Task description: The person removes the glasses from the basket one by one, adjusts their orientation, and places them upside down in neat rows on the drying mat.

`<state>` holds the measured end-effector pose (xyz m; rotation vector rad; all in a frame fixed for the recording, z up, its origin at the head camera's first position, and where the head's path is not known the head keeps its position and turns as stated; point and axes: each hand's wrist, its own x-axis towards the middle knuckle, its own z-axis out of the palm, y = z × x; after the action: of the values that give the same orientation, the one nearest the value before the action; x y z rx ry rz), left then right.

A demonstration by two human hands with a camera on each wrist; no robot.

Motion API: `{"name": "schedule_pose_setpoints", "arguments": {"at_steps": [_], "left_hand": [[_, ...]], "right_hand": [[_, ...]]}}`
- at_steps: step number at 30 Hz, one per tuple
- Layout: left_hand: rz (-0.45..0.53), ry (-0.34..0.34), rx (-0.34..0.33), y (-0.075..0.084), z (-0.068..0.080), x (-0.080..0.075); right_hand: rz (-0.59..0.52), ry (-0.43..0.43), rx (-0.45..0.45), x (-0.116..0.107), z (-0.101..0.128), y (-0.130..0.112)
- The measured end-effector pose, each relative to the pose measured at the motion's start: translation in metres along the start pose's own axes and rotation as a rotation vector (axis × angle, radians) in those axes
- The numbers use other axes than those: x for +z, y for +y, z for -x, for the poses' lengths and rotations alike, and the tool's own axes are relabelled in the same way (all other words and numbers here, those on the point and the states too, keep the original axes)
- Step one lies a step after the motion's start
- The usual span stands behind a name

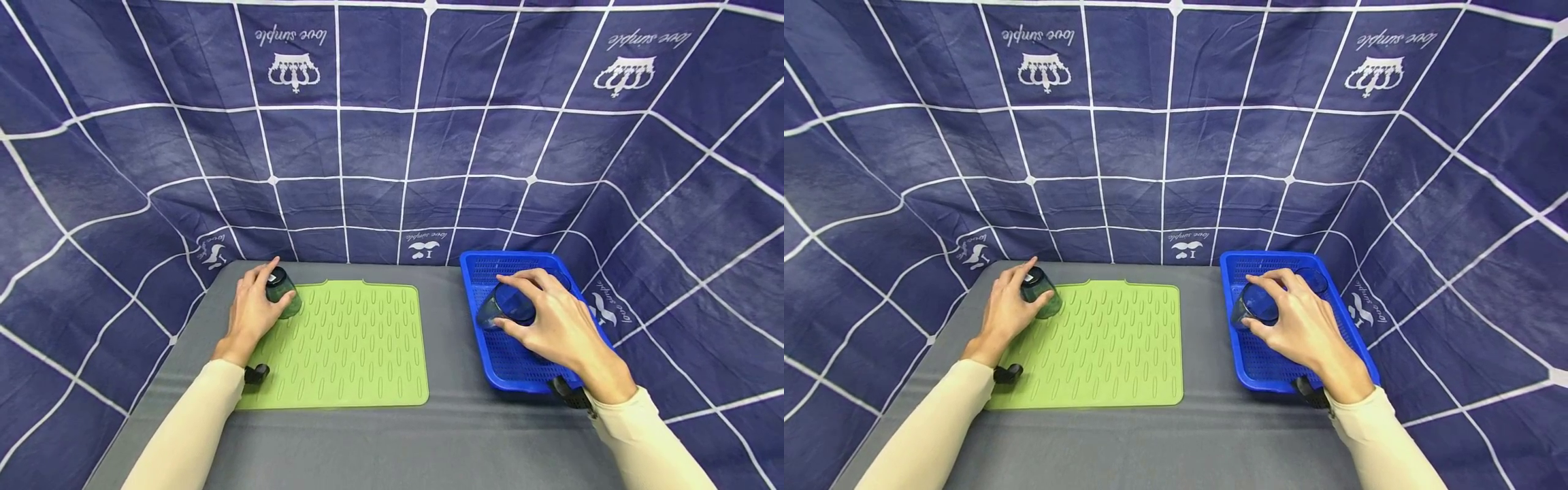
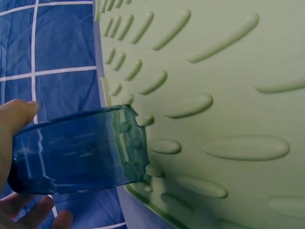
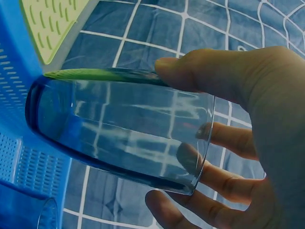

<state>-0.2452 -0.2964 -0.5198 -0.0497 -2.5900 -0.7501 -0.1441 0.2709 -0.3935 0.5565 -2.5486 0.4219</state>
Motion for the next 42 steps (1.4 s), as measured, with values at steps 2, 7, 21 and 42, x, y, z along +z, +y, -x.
{"name": "schedule_pose_setpoints", "arguments": {"at_steps": [2,7,21,42], "left_hand": [[-0.003,0.025,0.011,0.004,0.002,-0.002],[-0.030,0.076,0.039,0.016,0.007,-0.005],[0.011,0.205,0.201,0.061,0.022,-0.011],[0.168,0.194,0.374,0.127,0.050,-0.003]], "right_hand": [[-0.010,0.012,-0.009,0.000,0.000,-0.002],[-0.027,0.024,-0.016,0.002,0.000,-0.008],[-0.085,0.083,-0.051,0.011,0.007,-0.018],[-0.275,0.160,-0.066,0.032,0.007,-0.036]]}}
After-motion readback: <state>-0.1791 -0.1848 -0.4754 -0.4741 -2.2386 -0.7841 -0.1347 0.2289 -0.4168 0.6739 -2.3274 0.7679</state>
